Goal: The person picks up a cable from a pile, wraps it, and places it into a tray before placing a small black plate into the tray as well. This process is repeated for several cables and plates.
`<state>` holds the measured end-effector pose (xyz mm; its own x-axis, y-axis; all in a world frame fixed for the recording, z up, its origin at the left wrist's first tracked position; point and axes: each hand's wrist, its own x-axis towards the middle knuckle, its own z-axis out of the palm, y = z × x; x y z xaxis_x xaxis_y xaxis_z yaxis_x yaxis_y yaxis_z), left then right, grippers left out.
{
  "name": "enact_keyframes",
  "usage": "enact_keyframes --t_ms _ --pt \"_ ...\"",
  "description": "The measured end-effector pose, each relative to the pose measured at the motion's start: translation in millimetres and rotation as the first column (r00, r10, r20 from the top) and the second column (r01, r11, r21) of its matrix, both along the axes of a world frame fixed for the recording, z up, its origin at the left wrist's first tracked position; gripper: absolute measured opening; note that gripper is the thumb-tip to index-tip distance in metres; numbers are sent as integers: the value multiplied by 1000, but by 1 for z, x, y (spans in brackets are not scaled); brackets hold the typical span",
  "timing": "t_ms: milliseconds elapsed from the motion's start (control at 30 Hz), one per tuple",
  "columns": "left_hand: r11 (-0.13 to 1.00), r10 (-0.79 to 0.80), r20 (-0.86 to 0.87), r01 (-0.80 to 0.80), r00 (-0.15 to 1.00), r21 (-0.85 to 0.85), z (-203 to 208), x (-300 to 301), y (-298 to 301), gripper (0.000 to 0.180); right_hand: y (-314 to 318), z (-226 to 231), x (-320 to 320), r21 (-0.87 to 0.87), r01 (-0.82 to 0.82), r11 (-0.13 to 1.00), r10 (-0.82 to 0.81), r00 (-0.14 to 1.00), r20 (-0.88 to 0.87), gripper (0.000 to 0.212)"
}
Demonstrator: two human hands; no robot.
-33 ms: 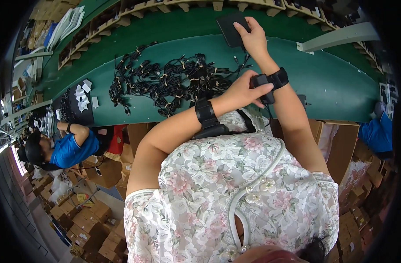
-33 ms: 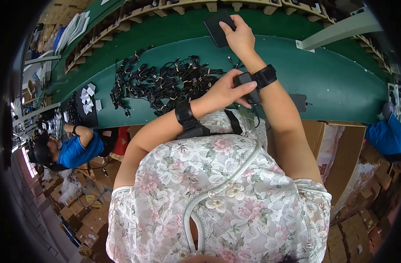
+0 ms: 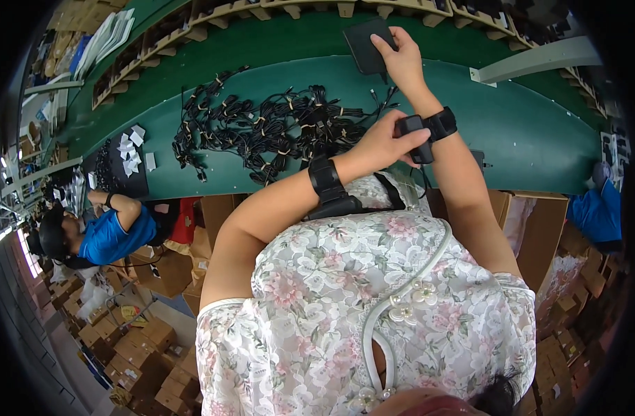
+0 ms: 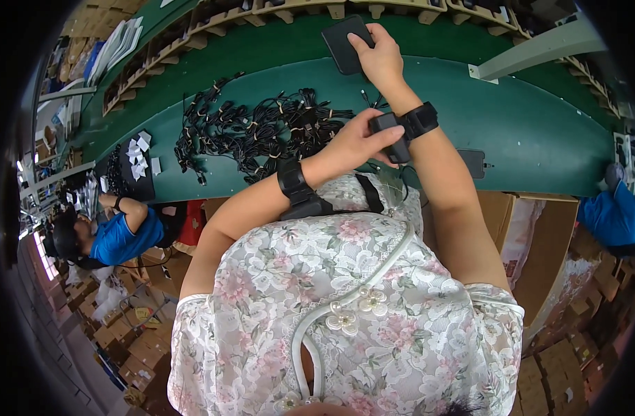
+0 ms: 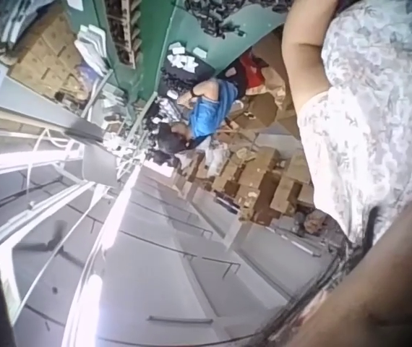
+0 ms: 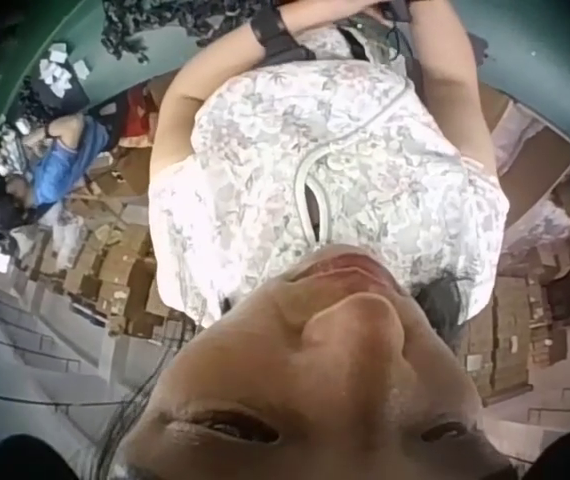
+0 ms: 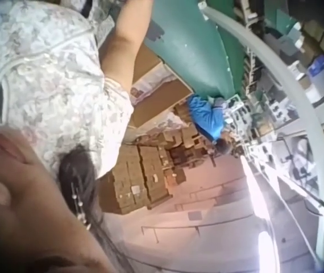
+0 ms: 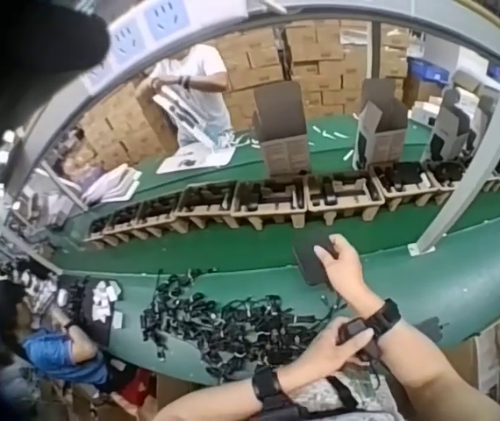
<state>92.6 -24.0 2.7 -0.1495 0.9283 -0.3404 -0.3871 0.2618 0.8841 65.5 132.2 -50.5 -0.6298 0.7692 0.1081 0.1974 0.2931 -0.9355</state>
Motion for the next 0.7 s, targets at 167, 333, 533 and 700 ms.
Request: enact_keyframes --t_ms 167,333,533,700 --pt "1000 -22 222 24 975 -6 -2 -9 -1 37 -8 10 -4 -243 -101 965 32 961 -275 23" --pt "993 -115 71 115 991 -1 5 -22 -9 40 -9 19 3 -274 -184 944 101 952 -290 21" --pt "938 342 -111 -347 933 -21 -9 -65 -18 38 -12 39 30 -377 -284 882 165 934 -317 18" --pt "944 315 -23 -310 949 111 -16 -79 -12 30 -22 47 48 -500 -386 775 233 910 -343 24"
